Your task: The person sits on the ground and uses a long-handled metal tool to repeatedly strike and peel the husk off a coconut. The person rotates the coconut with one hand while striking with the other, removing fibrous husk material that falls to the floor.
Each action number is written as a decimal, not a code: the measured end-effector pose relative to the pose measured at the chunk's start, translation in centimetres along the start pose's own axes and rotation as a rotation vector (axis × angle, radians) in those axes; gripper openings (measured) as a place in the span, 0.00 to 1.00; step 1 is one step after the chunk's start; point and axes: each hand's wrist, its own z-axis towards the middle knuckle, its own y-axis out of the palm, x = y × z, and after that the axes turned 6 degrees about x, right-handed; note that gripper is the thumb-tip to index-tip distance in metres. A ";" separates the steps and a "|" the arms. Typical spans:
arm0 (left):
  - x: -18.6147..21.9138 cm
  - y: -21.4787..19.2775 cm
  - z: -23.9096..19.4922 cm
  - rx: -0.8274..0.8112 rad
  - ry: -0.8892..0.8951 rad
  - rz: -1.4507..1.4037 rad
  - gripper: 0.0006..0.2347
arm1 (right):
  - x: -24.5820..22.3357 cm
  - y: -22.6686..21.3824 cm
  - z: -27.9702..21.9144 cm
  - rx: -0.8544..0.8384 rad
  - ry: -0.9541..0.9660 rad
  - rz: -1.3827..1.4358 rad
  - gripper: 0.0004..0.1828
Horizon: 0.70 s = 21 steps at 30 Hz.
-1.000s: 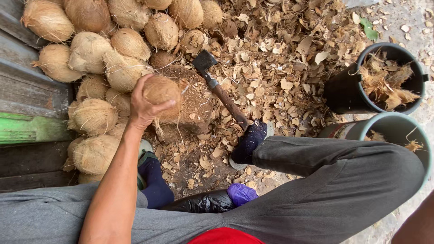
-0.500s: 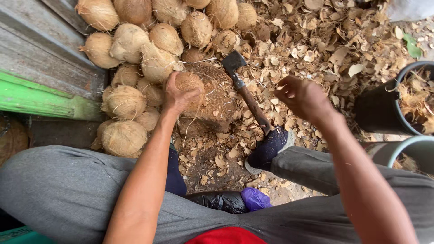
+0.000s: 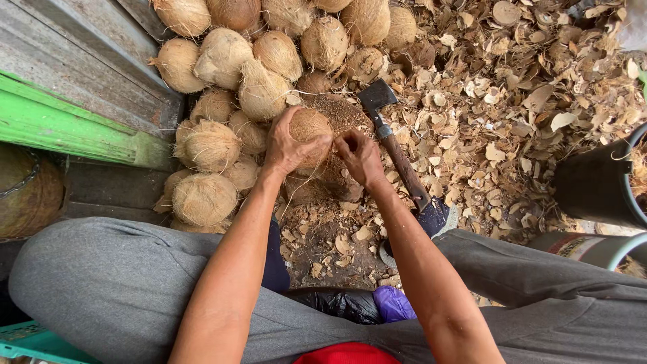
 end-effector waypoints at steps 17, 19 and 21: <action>0.2 1.3 1.5 0.094 -0.331 -0.035 0.40 | -13.9 -25.4 -15.1 -0.196 0.323 -0.712 0.14; 0.5 0.5 1.2 0.078 -0.400 -0.025 0.42 | -18.2 -30.5 -17.9 0.200 0.354 -0.745 0.15; 1.0 0.2 1.0 0.053 -0.465 -0.085 0.40 | -18.5 -32.6 -19.4 0.476 0.383 -0.803 0.15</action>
